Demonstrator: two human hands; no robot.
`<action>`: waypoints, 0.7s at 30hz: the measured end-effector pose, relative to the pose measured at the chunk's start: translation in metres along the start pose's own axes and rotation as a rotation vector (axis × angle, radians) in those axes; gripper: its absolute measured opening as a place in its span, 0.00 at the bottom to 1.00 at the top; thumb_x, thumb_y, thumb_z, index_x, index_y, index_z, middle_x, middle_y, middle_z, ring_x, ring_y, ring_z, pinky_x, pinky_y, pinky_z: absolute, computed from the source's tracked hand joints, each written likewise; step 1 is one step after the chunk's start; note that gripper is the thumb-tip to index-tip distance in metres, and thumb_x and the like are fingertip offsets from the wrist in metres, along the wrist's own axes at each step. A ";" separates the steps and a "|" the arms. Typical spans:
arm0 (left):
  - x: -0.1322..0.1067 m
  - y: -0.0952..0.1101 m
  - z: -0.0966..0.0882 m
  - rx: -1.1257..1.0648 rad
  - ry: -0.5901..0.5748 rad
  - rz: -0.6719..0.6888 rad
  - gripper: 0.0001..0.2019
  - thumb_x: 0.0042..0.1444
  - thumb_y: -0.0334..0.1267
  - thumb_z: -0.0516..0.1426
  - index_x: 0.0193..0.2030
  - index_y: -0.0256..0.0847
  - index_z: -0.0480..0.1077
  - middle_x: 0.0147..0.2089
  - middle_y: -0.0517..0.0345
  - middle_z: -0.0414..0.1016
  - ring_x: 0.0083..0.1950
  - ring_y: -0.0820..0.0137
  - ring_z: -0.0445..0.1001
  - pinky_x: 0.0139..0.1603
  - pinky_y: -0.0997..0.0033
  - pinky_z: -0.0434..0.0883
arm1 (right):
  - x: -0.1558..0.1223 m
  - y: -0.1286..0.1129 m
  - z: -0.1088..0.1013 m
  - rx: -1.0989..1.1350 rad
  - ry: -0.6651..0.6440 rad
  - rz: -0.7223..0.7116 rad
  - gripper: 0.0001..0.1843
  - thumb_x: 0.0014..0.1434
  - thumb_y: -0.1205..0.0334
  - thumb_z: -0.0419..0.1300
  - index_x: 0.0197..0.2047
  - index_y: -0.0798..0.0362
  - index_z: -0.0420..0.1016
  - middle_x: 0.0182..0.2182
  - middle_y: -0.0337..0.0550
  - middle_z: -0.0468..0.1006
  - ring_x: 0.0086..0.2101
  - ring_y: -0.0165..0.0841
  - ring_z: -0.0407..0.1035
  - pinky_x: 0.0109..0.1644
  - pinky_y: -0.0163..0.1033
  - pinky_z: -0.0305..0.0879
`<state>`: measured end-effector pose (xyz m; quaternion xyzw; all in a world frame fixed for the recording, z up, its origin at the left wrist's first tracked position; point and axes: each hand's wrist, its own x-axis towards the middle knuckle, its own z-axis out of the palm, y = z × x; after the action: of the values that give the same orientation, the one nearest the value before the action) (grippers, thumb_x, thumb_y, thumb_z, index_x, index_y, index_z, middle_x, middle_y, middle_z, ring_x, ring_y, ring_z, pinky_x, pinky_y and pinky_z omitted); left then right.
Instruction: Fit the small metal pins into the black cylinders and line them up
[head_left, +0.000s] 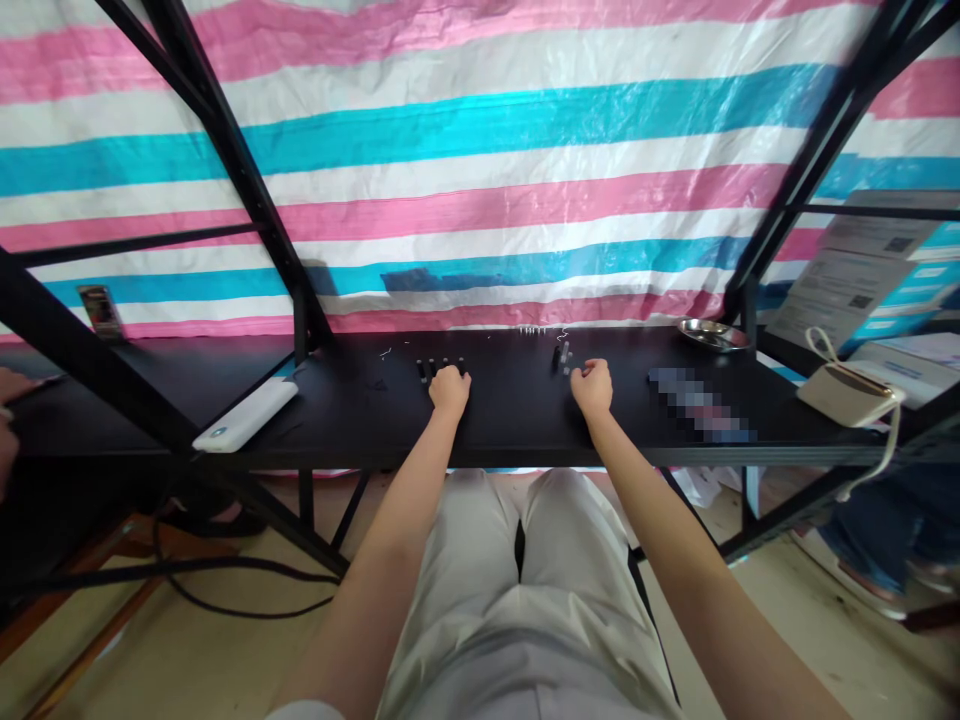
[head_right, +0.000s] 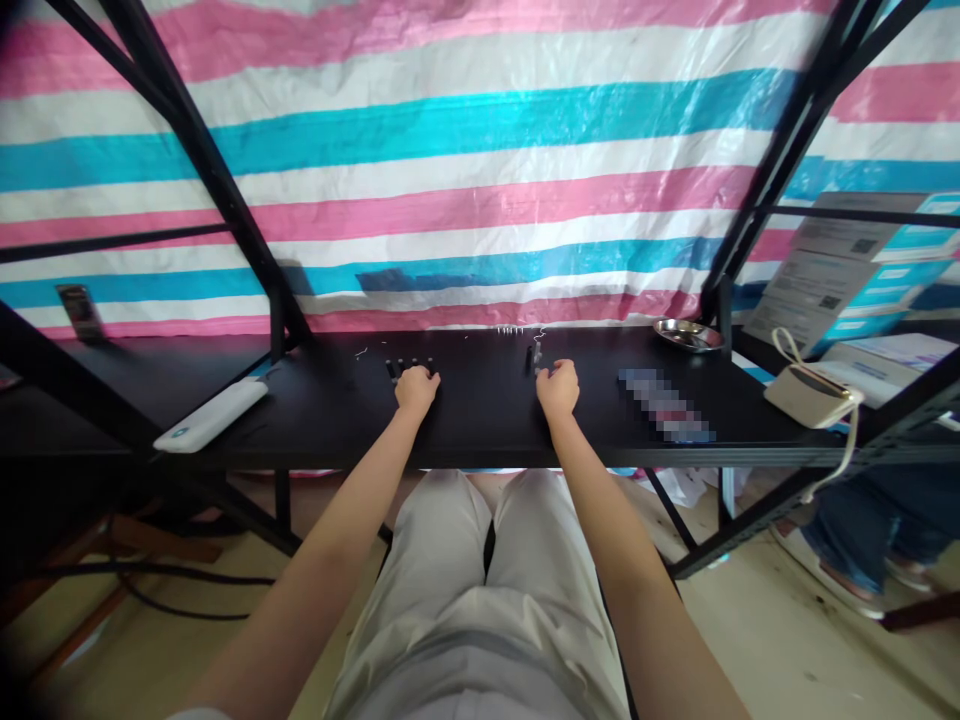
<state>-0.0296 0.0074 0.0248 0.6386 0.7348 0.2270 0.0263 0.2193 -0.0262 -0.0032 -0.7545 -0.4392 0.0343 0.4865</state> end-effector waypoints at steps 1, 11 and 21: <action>0.000 0.000 0.000 0.002 -0.004 -0.003 0.13 0.56 0.42 0.52 0.39 0.38 0.74 0.40 0.45 0.75 0.42 0.60 0.74 0.41 0.65 0.70 | 0.001 0.002 0.001 -0.024 -0.027 0.002 0.14 0.50 0.61 0.53 0.42 0.54 0.63 0.34 0.45 0.72 0.36 0.37 0.66 0.40 0.40 0.58; -0.002 -0.002 0.001 -0.033 0.006 -0.023 0.14 0.54 0.43 0.54 0.38 0.37 0.75 0.40 0.45 0.75 0.42 0.59 0.74 0.40 0.65 0.70 | 0.009 0.003 0.016 -0.167 -0.136 -0.132 0.16 0.53 0.56 0.54 0.43 0.55 0.65 0.40 0.48 0.70 0.41 0.39 0.66 0.42 0.41 0.60; -0.013 -0.005 -0.004 -0.102 0.080 0.038 0.18 0.55 0.52 0.50 0.34 0.42 0.74 0.35 0.49 0.76 0.39 0.63 0.74 0.39 0.68 0.67 | 0.020 -0.004 0.028 -0.237 -0.148 -0.226 0.12 0.58 0.56 0.52 0.40 0.56 0.67 0.42 0.53 0.67 0.37 0.39 0.67 0.38 0.42 0.61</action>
<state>-0.0332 -0.0068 0.0226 0.6406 0.7105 0.2900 0.0252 0.2159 0.0078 -0.0069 -0.7480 -0.5566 -0.0173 0.3612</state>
